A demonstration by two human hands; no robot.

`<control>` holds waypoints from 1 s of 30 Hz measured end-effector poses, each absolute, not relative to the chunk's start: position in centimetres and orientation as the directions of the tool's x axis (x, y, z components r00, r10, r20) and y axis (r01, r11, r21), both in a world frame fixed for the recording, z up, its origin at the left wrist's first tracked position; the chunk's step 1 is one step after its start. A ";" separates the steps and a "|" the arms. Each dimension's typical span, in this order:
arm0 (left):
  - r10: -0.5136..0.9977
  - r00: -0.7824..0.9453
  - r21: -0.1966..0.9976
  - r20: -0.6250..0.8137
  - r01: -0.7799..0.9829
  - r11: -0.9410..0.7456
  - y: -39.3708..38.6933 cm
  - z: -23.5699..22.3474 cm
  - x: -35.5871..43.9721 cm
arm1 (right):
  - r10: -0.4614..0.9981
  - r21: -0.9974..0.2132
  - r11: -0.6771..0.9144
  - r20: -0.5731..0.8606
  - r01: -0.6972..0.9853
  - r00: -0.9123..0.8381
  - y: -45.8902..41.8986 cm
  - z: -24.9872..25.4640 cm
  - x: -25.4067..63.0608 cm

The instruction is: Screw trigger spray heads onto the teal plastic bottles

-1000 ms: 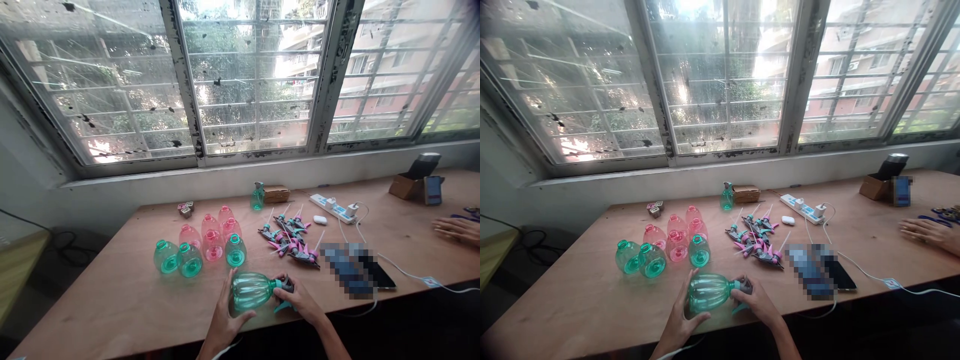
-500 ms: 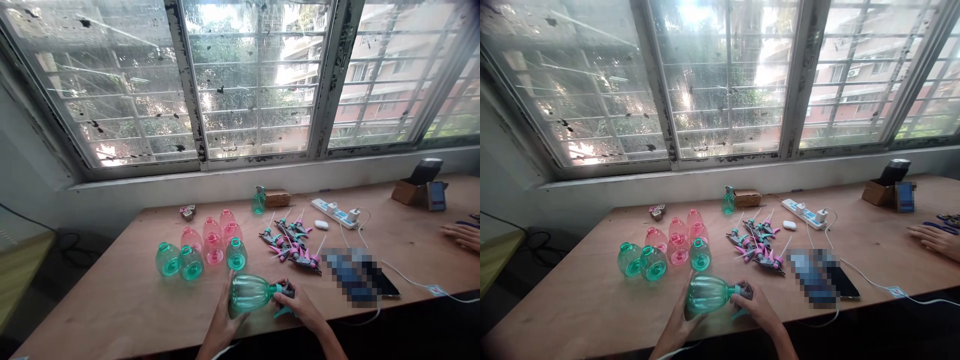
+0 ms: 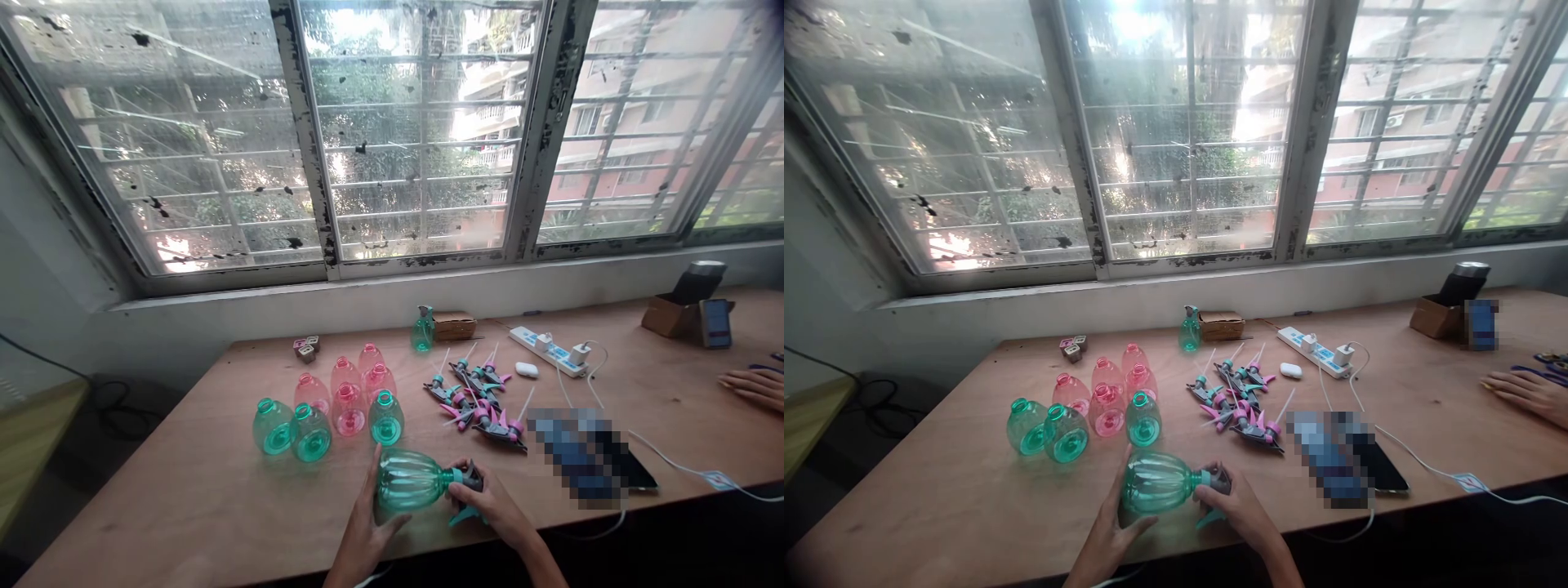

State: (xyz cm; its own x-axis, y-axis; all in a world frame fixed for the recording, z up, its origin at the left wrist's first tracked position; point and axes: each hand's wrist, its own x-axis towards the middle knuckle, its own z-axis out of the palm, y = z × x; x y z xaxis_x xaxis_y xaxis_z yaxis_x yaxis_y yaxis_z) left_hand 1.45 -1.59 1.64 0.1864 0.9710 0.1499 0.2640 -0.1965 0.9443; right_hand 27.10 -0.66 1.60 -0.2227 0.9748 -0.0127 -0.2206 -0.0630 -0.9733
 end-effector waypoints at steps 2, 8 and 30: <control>0.973 0.183 0.945 0.140 0.269 -0.186 -1.7 1.7 1.5 | 0.974 -0.974 -0.063 -0.012 -0.220 -0.227 -0.7 1.7 27.1; 0.979 0.181 0.960 0.092 0.246 -0.135 -1.9 2.2 1.4 | 0.975 -0.978 -0.073 -0.029 -0.197 -0.218 -0.8 1.9 27.1; 0.981 0.169 0.955 0.090 0.264 -0.133 -1.6 1.8 1.5 | 0.976 -0.974 -0.095 -0.050 -0.205 -0.213 -0.8 1.8 27.3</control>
State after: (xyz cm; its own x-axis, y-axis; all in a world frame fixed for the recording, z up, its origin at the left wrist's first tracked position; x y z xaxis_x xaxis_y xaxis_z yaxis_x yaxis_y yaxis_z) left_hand 1.53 -1.58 1.80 0.1691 0.9815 0.0901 0.2643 -0.1332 0.9552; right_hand 27.31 -0.85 1.75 -0.2131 0.9757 -0.0505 -0.2055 -0.0952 -0.9740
